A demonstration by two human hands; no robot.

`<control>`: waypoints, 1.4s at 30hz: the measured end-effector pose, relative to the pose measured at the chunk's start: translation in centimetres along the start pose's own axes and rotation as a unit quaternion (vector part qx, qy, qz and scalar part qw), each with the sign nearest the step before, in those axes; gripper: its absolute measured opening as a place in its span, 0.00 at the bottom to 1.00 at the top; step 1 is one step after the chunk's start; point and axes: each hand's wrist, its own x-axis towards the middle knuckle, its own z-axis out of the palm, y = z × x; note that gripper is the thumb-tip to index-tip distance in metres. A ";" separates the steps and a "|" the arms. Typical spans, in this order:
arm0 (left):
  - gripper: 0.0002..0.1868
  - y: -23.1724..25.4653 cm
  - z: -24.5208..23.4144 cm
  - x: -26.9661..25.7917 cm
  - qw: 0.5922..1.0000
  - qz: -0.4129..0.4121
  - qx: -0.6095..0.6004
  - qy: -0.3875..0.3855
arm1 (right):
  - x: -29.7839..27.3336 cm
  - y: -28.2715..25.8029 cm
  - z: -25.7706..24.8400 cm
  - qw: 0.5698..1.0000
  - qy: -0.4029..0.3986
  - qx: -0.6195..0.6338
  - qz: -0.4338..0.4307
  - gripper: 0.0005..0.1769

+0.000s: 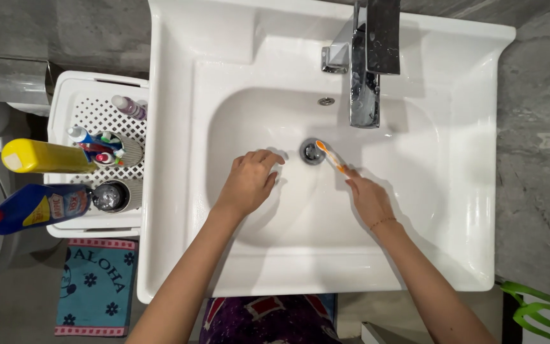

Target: Cleaning a bathroom sink and faucet using a toothbrush and cleaning solution.

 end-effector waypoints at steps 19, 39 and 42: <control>0.15 -0.5 0.2 -0.2 1.000 -0.011 0.001 0.004 | -0.2 1.3 -0.9 0.994 0.027 0.024 -0.107 0.16; 0.15 -0.9 -1.1 -0.8 0.999 -0.036 -0.021 0.004 | 0.0 -5.2 0.4 0.994 -0.066 0.090 -0.005 0.19; 0.15 -0.7 -1.6 -1.1 0.999 -0.037 -0.023 0.003 | -0.8 -6.0 0.5 0.991 -0.092 0.095 0.013 0.17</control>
